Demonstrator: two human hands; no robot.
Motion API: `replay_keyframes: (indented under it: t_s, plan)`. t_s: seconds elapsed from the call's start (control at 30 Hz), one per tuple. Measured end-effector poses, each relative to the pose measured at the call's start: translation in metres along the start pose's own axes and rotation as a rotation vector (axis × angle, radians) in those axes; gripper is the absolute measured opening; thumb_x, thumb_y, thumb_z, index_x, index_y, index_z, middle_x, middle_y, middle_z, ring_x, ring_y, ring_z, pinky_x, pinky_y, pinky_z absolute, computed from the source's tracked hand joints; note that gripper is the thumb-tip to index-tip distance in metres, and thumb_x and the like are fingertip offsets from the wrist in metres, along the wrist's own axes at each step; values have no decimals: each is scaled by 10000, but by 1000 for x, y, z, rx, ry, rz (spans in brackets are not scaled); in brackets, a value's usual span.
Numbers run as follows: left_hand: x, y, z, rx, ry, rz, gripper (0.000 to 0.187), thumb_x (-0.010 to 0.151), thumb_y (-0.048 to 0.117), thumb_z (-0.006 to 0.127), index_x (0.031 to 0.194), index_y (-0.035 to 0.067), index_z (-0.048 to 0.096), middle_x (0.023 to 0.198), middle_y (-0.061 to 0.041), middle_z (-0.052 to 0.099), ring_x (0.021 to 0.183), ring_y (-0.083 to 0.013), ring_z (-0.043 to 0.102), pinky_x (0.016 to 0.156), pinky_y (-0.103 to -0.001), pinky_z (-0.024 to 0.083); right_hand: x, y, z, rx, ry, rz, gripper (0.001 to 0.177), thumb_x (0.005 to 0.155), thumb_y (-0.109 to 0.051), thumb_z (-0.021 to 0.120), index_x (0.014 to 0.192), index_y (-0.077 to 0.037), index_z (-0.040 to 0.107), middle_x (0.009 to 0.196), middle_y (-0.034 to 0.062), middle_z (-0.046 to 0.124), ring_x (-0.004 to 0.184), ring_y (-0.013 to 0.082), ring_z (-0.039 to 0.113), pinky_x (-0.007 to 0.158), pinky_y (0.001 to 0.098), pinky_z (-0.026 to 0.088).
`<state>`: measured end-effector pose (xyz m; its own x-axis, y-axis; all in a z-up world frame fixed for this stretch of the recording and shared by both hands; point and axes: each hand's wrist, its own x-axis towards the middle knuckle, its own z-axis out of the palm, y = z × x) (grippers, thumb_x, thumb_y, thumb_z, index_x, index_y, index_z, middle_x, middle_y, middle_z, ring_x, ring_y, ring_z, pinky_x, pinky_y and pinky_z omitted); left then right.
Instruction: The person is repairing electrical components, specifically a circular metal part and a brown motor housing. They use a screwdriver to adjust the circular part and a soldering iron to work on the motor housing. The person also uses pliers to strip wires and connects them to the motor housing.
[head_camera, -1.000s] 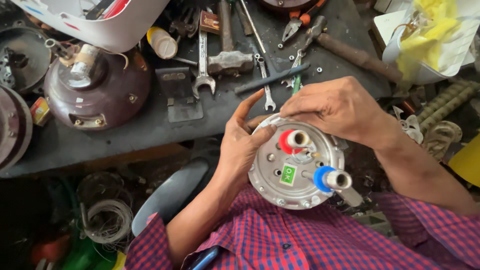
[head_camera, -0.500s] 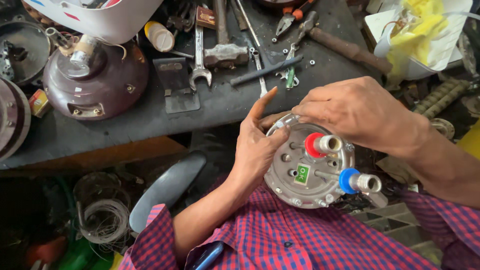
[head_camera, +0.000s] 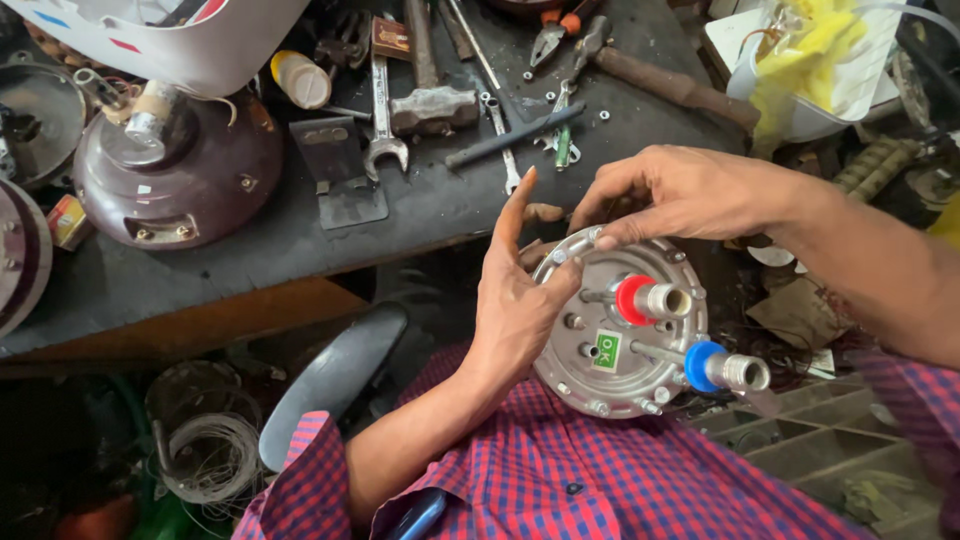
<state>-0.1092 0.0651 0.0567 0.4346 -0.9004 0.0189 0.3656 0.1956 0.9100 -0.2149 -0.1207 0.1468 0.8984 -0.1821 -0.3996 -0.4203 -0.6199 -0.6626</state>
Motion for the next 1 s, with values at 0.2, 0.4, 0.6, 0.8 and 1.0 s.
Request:
replay_keyframes:
  t_s: [0.2,0.4,0.6,0.8,1.0]
  plan:
    - [1,-7,7,49,3,79,822,862,-55,655,1615,62,346,1290,-81,519,1034,-157,639,844,-277,556,8,15,-2,397,-158,139,364,801,-201,776,1116,-18,773,991,64,801,905,137,698,817,330,568]
    - [-5,-8,4,193,-16,192,809,862,-10,708,1598,44,377,1263,-96,530,1090,-180,599,951,-309,532,7,29,9,437,-111,96,327,800,-149,805,1078,20,784,965,78,807,905,129,708,839,293,563]
    - [20,6,-19,180,-144,36,751,931,137,746,1589,48,393,1109,-88,708,1044,-132,665,953,-289,543,16,56,11,520,-2,99,344,793,-127,818,1109,-5,754,907,82,792,829,131,709,781,292,565]
    - [36,23,-33,288,-206,-78,639,868,163,789,1455,38,568,1048,-102,785,957,-121,713,860,-287,587,39,109,-10,-32,652,-11,282,897,-157,784,1154,-47,755,1053,107,775,924,169,731,823,319,561]
    - [58,26,-47,340,-176,-176,545,844,157,799,1352,28,651,1046,-142,807,898,-123,747,770,-271,620,71,151,-7,-306,826,-139,255,864,-148,822,1090,-42,769,1020,153,733,865,261,730,788,379,559]
